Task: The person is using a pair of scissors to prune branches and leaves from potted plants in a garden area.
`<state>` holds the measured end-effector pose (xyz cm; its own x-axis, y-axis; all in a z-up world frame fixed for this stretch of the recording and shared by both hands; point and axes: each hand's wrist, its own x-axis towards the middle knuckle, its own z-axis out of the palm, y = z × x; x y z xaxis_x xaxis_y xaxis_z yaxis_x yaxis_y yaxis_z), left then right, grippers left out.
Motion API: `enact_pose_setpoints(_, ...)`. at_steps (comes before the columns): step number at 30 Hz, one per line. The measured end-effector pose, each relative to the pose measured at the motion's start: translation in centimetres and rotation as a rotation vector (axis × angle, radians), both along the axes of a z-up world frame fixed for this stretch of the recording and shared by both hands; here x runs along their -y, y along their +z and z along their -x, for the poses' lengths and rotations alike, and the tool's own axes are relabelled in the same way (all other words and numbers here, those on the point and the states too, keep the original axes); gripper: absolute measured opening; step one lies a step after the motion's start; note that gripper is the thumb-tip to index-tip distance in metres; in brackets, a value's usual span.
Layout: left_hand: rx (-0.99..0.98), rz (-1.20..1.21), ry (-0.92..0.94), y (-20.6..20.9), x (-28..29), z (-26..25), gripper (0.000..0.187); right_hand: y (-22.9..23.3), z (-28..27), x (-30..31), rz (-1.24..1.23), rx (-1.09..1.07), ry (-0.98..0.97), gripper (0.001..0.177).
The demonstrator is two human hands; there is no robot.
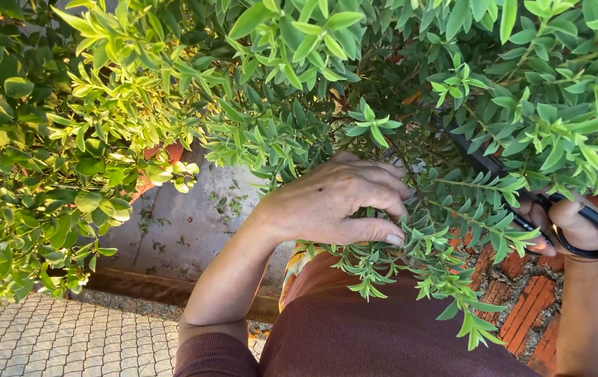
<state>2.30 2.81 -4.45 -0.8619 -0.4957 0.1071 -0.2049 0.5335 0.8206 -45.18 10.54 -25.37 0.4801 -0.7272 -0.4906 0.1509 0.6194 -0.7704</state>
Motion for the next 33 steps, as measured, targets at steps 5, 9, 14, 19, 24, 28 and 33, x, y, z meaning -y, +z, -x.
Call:
enact_pose_setpoints(5,-0.010,-0.001,-0.002,-0.1,-0.2,0.0,0.032,5.5,-5.5,2.2,0.099,0.044,-0.047,0.087)
enact_pose_setpoints(9,-0.016,0.025,0.006,-0.2,-0.3,0.1,0.031,4.7,-5.7,3.1,0.156,0.005,-0.021,0.080)
enact_pose_setpoints(14,-0.019,0.036,0.009,-0.3,-0.4,0.1,0.031,2.3,-3.6,2.2,0.147,-0.178,-0.017,0.073)
enact_pose_setpoints(19,-0.005,0.011,0.006,-0.3,-0.1,0.1,0.032,3.2,-4.3,1.5,0.212,-0.263,-0.035,0.076)
enact_pose_setpoints(24,-0.001,0.007,0.013,-0.2,-0.2,0.1,0.032,-1.4,-0.9,0.2,0.134,-0.328,0.018,0.090)
enact_pose_setpoints(28,0.000,0.012,0.012,-0.2,-0.2,0.1,0.032,5.0,-5.7,1.0,0.177,-0.476,0.003,0.093)
enact_pose_setpoints(33,-0.020,0.020,0.011,-0.3,-0.2,0.0,0.032,2.4,-3.4,1.6,0.157,-0.448,0.075,0.092)
